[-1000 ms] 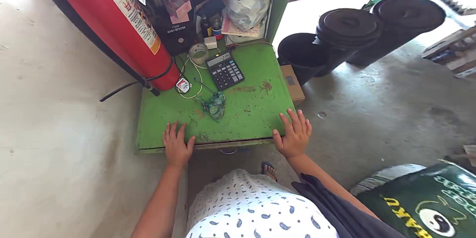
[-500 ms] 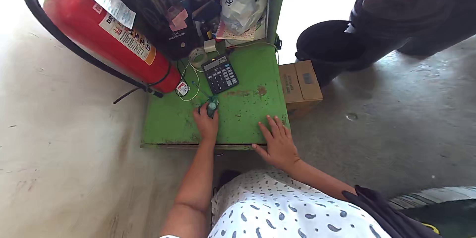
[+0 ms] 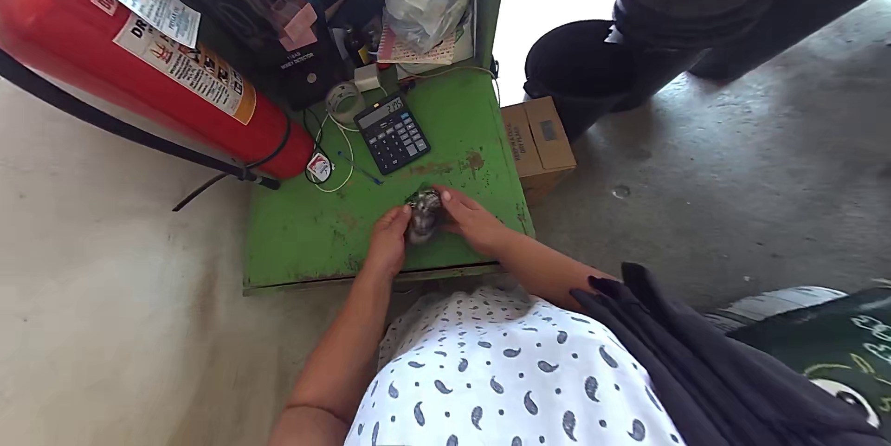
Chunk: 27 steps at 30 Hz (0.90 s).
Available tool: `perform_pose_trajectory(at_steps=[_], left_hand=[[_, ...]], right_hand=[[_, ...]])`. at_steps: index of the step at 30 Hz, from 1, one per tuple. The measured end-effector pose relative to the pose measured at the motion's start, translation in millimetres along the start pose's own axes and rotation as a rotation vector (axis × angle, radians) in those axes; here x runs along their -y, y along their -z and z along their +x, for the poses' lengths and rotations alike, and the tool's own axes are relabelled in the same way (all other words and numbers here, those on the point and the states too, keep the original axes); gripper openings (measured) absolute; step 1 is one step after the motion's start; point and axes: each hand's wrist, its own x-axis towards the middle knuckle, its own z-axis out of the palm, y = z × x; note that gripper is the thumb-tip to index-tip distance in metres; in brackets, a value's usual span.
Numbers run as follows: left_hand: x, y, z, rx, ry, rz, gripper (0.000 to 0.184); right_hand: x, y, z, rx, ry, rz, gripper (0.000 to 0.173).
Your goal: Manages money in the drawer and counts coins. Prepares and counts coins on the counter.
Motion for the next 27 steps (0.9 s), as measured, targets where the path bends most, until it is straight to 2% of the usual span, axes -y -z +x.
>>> perform_pose_trajectory(at_steps=[2,4,9,10,12,14,19,27], left_hand=[[-5,2,8,0.095,-0.096,0.228,0.022],[-12,3,10,0.132,-0.175,0.456,0.015],[-14,0,13,0.108,-0.325,0.741,0.021],[-15,-1,14,0.109,-0.335,0.757,0.019],[-15,-4,17,0.109,-0.359,0.755,0.014],[-12,-11,19,0.075,-0.393,0.727,0.013],[6,-35,27,-0.064,-0.52,0.687,0.011],[18,-53,41,-0.178,-0.499,0.776,0.014]], right_hand=[[0,-21,15,-0.109,-0.004,0.182,0.054],[-8,-32,29,-0.269,0.092,0.278,0.043],[-21,-46,36,-0.503,0.235,0.254,0.031],[-21,-46,35,-0.517,0.236,0.189,0.034],[-18,-44,34,-0.565,0.241,0.011,0.053],[-14,-38,36,-0.609,0.262,-0.177,0.059],[-9,-15,38,-0.612,0.359,-0.412,0.044],[-26,2,54,-0.562,0.421,-0.415,0.036]])
